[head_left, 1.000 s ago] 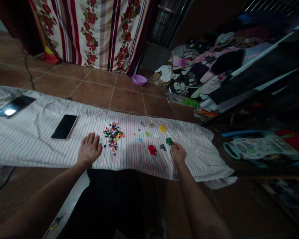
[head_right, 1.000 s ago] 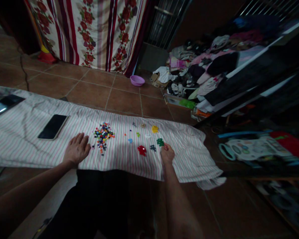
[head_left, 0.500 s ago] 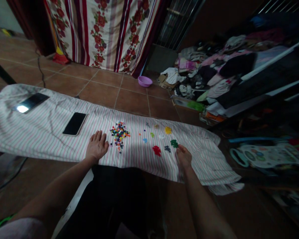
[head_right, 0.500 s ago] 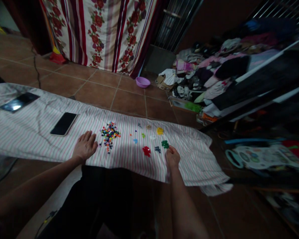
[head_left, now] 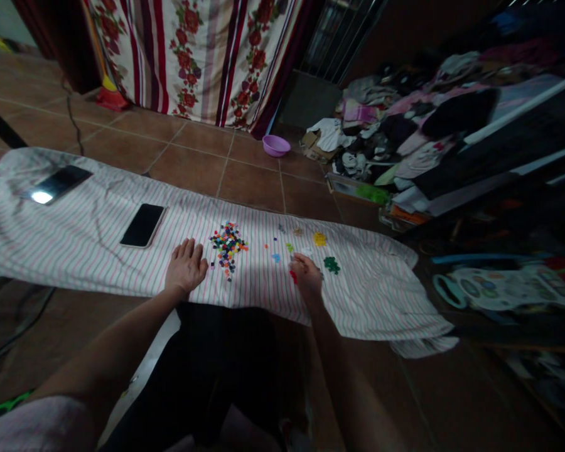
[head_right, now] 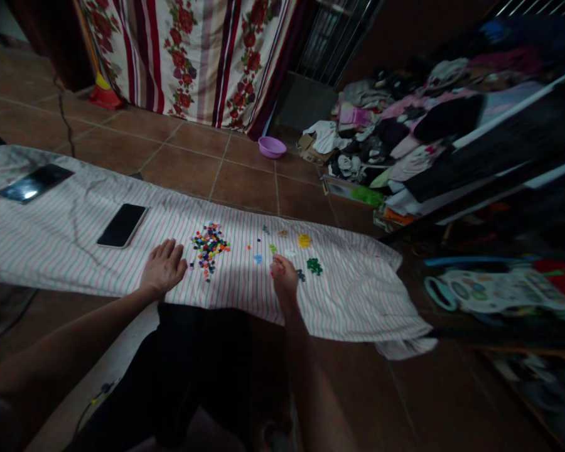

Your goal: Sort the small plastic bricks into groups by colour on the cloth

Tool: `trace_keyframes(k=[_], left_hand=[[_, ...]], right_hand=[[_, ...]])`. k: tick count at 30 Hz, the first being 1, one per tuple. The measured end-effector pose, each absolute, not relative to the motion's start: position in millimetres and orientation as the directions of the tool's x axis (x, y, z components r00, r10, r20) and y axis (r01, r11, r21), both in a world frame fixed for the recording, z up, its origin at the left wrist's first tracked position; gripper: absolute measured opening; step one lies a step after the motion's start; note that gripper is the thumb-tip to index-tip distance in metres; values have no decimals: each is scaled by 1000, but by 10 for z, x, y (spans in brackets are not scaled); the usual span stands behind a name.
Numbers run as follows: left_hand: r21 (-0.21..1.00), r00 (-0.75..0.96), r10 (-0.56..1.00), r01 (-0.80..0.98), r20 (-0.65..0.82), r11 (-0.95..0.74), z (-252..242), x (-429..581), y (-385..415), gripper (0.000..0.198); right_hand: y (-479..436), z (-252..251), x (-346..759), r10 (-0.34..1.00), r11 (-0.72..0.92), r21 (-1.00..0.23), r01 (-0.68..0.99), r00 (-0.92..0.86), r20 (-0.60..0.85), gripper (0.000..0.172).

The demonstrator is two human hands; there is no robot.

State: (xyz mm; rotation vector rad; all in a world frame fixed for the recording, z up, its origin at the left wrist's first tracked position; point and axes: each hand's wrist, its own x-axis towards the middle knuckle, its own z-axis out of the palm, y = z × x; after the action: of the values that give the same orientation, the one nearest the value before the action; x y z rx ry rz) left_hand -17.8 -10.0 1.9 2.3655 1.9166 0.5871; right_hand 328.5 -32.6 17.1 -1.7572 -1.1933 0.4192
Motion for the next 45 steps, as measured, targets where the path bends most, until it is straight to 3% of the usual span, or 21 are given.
trace_keyframes(k=[6, 10, 23, 27, 31, 40, 45], left_hand=[[262, 172, 945, 933, 279, -247, 11, -185, -101, 48], [245, 173, 946, 939, 276, -243, 12, -186, -104, 48], [229, 174, 941, 942, 291, -245, 24, -179, -112, 46], [275, 168, 946, 929, 277, -246, 43, -176, -118, 47], [278, 173, 945, 927, 277, -251, 44, -180, -119, 48], [234, 182, 940, 939, 290, -254, -6, -190, -102, 48], [217, 183, 938, 943, 293, -252, 11, -186, -108, 47]], right_hand=[[-322, 25, 2422, 969, 88, -821, 564, 142, 201, 28], [-303, -18, 2124, 974, 149, -741, 655, 33, 225, 32], [-388, -69, 1903, 977, 144, -515, 845, -39, 210, 43], [-403, -20, 1864, 983, 136, -458, 879, -62, 172, 46], [-395, -20, 1866, 984, 133, -474, 871, -58, 169, 47], [-331, -82, 1959, 977, 140, -656, 742, 4, 213, 33], [-341, -58, 1946, 980, 133, -663, 736, 1, 197, 27]])
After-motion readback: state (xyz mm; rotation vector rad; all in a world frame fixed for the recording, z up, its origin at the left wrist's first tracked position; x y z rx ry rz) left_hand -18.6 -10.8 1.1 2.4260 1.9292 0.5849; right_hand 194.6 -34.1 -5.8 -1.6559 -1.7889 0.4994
